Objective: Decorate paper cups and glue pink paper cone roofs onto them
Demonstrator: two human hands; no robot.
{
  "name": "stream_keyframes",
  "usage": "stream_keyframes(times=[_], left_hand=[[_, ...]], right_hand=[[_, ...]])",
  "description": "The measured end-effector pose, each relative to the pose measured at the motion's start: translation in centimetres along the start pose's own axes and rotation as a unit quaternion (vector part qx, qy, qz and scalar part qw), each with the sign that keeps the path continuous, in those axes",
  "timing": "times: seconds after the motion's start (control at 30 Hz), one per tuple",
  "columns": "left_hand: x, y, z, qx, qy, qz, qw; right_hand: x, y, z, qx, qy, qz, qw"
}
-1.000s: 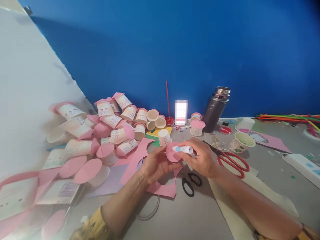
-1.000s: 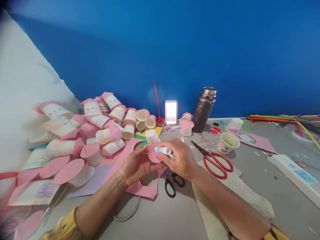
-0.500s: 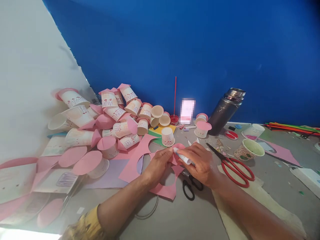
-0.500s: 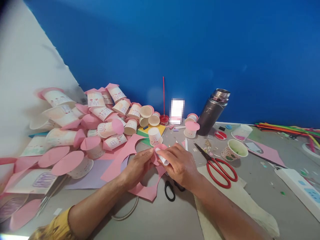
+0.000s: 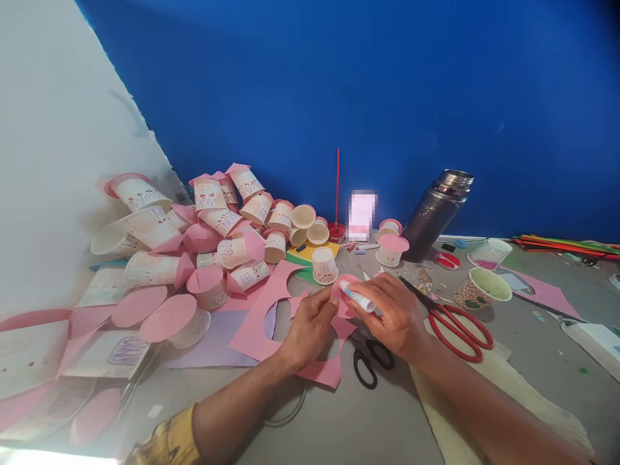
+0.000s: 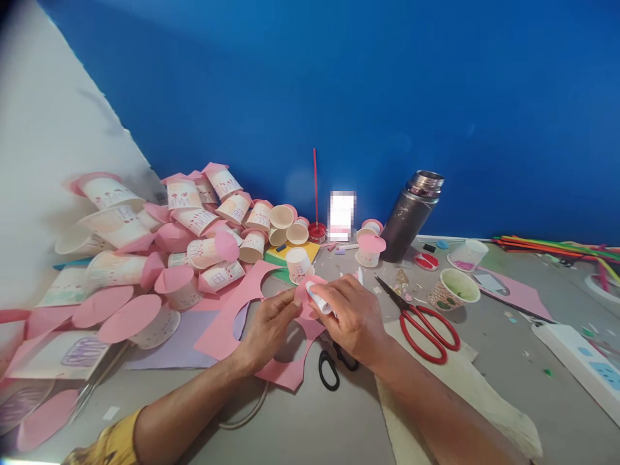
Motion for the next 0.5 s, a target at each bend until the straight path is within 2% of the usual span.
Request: stream_keyframes(times=[0.1,0.2,0.37,0.5], left_hand=[[-0.6,0.1,0.5,-0.048,-0.02,0.015,0.999],[-1.3,0.3,0.8,-0.07,0.013,0.039,0.997],[-1.5,0.5,0.2,-0.041,0.124,0.047,0.99],[-0.7,0.1,-0.4,-0.024,0.132,0.077,0.988]], right_hand=[[0.1,0.0,0.0,-0.005,0.027,-0.017,0.999],[0.2,0.0,-0.2,-0.015,0.046,-0.036,0.998],[0.3,0.0,-0.6,-0.028,0.02,-0.043,0.998],[0.5,-0.1,-0.6,-0.021,0.004,-0.026,0.999]])
Point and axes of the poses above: each hand's wrist, its own y-axis towards the middle knuckle, its own x-axis out of the palm, z = x × y, the point moved 1 cm from there along y, towards the middle knuckle, and after that the axes turned 7 degrees about -z, right-handed, at the moved point
